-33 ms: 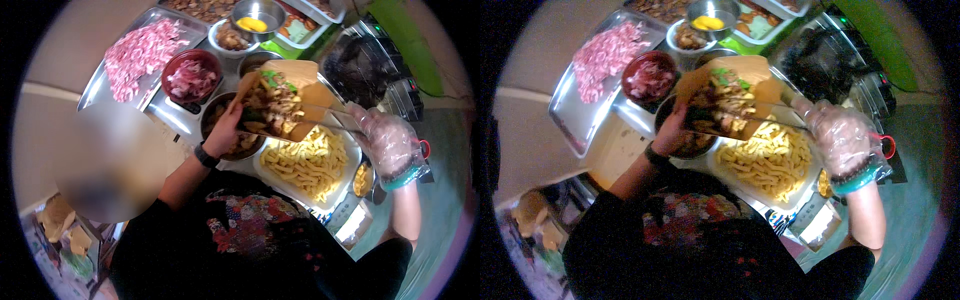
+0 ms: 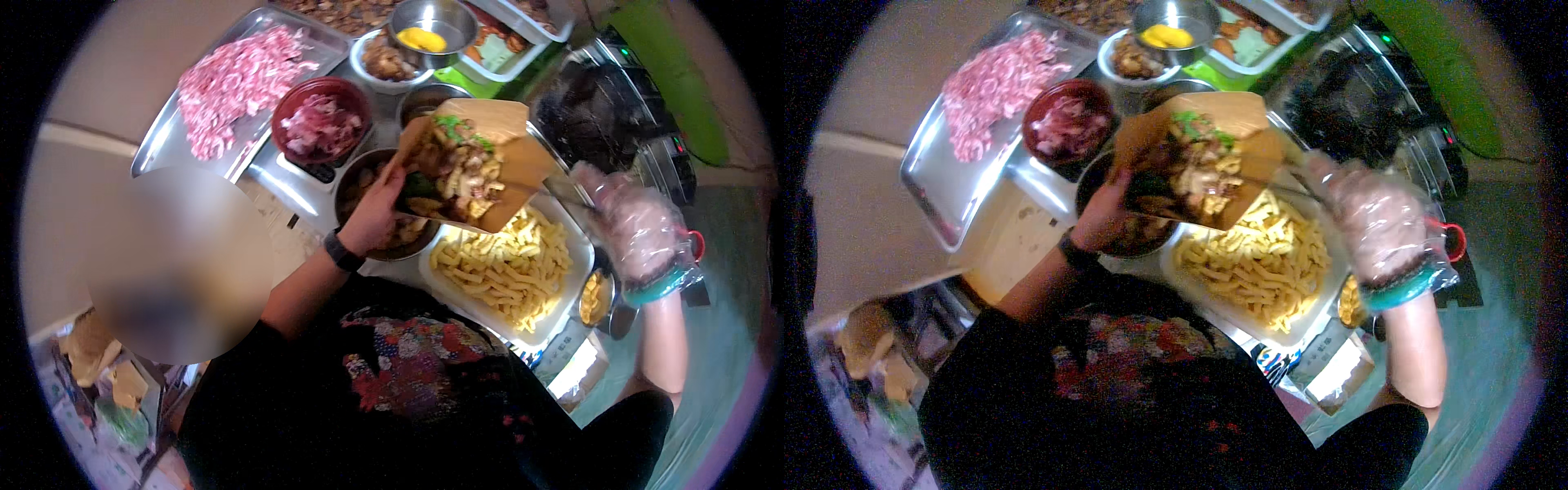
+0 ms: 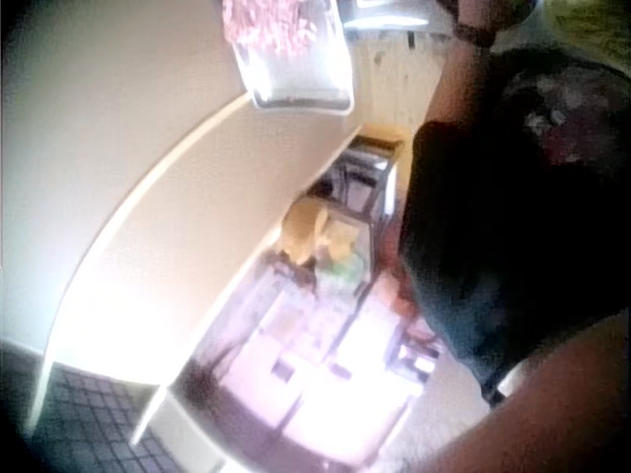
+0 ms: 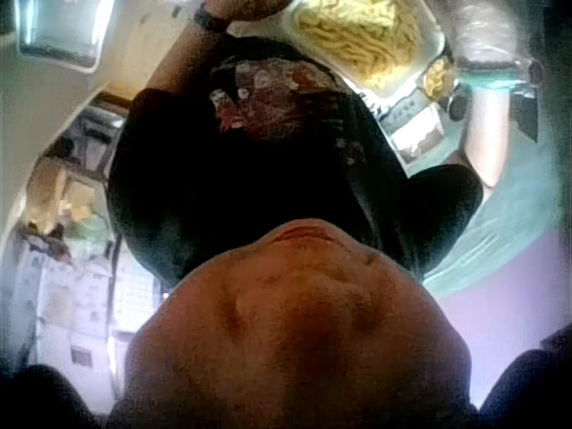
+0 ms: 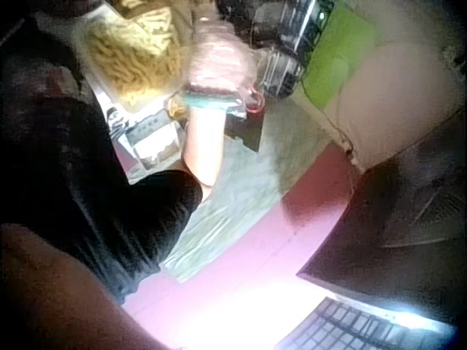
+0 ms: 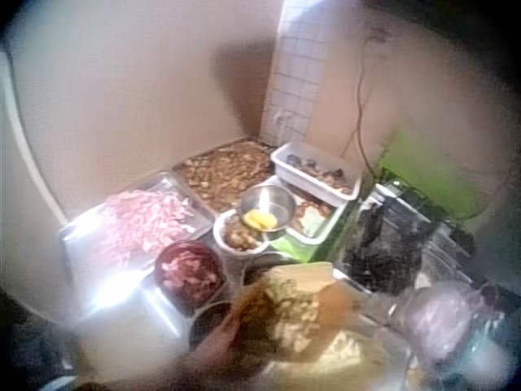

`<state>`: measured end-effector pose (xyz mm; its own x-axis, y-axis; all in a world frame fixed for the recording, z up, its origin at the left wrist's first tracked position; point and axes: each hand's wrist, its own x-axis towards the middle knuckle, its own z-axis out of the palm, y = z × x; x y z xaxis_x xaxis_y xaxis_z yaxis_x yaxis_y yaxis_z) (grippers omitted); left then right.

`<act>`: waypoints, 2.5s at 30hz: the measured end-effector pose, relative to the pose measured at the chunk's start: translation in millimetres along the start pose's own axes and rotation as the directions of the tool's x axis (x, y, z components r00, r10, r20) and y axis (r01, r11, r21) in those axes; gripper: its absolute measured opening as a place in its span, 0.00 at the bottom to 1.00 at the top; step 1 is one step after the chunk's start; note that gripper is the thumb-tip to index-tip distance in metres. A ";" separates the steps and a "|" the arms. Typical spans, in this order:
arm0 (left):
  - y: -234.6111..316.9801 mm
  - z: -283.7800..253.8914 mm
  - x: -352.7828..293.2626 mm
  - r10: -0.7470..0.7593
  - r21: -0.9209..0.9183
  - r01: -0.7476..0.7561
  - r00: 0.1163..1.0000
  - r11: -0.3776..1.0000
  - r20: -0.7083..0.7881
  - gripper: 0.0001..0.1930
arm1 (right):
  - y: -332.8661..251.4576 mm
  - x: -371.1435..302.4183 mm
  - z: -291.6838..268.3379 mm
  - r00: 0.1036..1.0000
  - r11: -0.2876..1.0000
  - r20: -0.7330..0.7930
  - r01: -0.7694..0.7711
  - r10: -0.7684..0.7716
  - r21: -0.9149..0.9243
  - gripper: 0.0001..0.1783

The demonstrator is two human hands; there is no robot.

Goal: The person assembles food orders by placing lettuce into paper bags, adding french fries and fried meat using tongs, and pouring sauce from a squeeze bottle. They handle raw sliced meat, transferring it from a tray to a bowl on a scale, and place completed orders on a counter.

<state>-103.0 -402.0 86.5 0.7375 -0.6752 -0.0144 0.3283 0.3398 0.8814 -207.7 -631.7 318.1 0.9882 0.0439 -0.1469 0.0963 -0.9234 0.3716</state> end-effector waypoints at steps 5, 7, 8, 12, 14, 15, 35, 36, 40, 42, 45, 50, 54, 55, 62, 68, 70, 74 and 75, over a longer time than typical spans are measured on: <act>-16.2 -7.3 -3.6 0.267 0.205 -0.274 0.962 0.940 0.063 0.27 | 32.5 4.2 3.9 0.986 0.991 -0.105 0.133 -0.130 0.015 0.31; -7.5 -4.8 -6.3 0.320 0.388 -0.362 0.932 0.848 0.170 0.29 | 44.8 -3.1 7.9 0.998 0.958 0.061 -0.022 0.005 0.284 0.27; -7.1 -5.7 -8.1 0.311 0.367 -0.334 0.942 0.868 0.123 0.28 | 49.7 -1.2 16.4 0.999 0.942 0.042 -0.040 0.027 0.335 0.26; 3.1 5.9 -15.2 -0.057 -0.020 0.055 0.994 0.998 -0.089 0.24 | 56.2 1.3 59.6 0.997 0.893 -0.027 -0.056 0.076 0.446 0.25; 7.9 8.9 -14.8 -0.039 -0.020 0.037 0.995 0.999 -0.097 0.24 | 73.6 -4.4 74.4 0.990 0.873 -0.041 -0.097 0.133 0.478 0.25; 11.1 5.5 -17.4 0.094 0.131 -0.082 0.992 0.988 -0.087 0.23 | 88.1 -10.9 83.5 0.984 0.857 -0.046 -0.127 0.172 0.500 0.25; 13.4 -36.0 -40.0 -0.252 -0.319 0.206 0.962 0.925 -0.108 0.27 | 230.0 -17.4 82.5 0.776 0.796 0.247 -0.478 0.580 -0.371 0.23; 8.4 -45.0 -50.0 -0.097 0.068 0.106 0.987 0.992 -0.126 0.27 | 225.5 -4.6 78.9 0.772 0.797 0.261 -0.468 0.579 -0.383 0.22; 23.0 -22.8 -43.2 0.106 0.321 -0.094 0.994 0.943 -0.022 0.28 | 219.2 30.4 78.8 0.821 0.875 0.330 -0.369 0.465 -0.314 0.18; 26.0 -23.9 -37.7 -0.033 0.304 0.069 0.992 0.950 -0.122 0.28 | 255.7 28.6 117.6 0.838 0.891 0.320 -0.367 0.442 -0.269 0.18; 21.3 -32.4 -36.3 -0.249 -0.120 0.224 0.929 0.967 -0.274 0.29 | 259.8 37.4 136.7 0.845 0.912 0.355 -0.327 0.399 -0.247 0.19; 32.7 -11.5 -26.1 -0.300 -0.264 0.232 0.919 0.936 -0.256 0.28 | 251.9 33.4 136.5 0.841 0.919 0.381 -0.310 0.384 -0.244 0.20; 31.0 -9.1 -22.8 -0.329 -0.288 0.247 0.901 0.925 -0.282 0.29 | 242.9 25.9 136.6 0.780 0.876 0.422 -0.328 0.462 -0.354 0.20; 29.2 -11.8 -24.4 -0.234 -0.060 0.226 0.936 0.972 -0.262 0.29 | 247.0 21.5 142.4 0.804 0.894 0.410 -0.317 0.430 -0.316 0.20; 14.2 -42.4 -38.1 0.089 0.792 0.073 0.983 0.606 -0.159 0.29 | 249.0 14.6 147.1 0.834 0.863 0.280 -0.383 0.477 -0.328 0.17; 20.0 -49.1 -26.0 0.261 0.973 -0.145 0.961 0.181 0.095 0.28 | 267.7 4.9 103.0 0.755 0.828 0.347 -0.468 0.556 -0.309 0.21; 19.5 -38.2 -7.4 0.197 0.673 -0.058 0.971 0.738 -0.132 0.26 | 283.7 -8.8 117.6 0.790 0.797 0.199 -0.498 0.579 -0.343 0.22; 32.4 -11.4 24.9 -0.245 -0.262 0.180 0.939 0.948 -0.240 0.24 | 253.6 -9.8 115.2 0.872 0.873 0.252 -0.464 0.420 0.150 0.26; 27.5 -19.7 33.1 -0.134 0.078 0.152 0.970 0.985 -0.205 0.23 | 266.7 -24.0 132.5 0.855 0.859 0.269 -0.491 0.443 0.147 0.27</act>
<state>-58.0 -402.0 100.9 0.7925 -0.5654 -0.2287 0.3898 0.1810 0.9029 -221.6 -929.5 299.3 0.8555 -0.4742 -0.2081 -0.4202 -0.8705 0.2561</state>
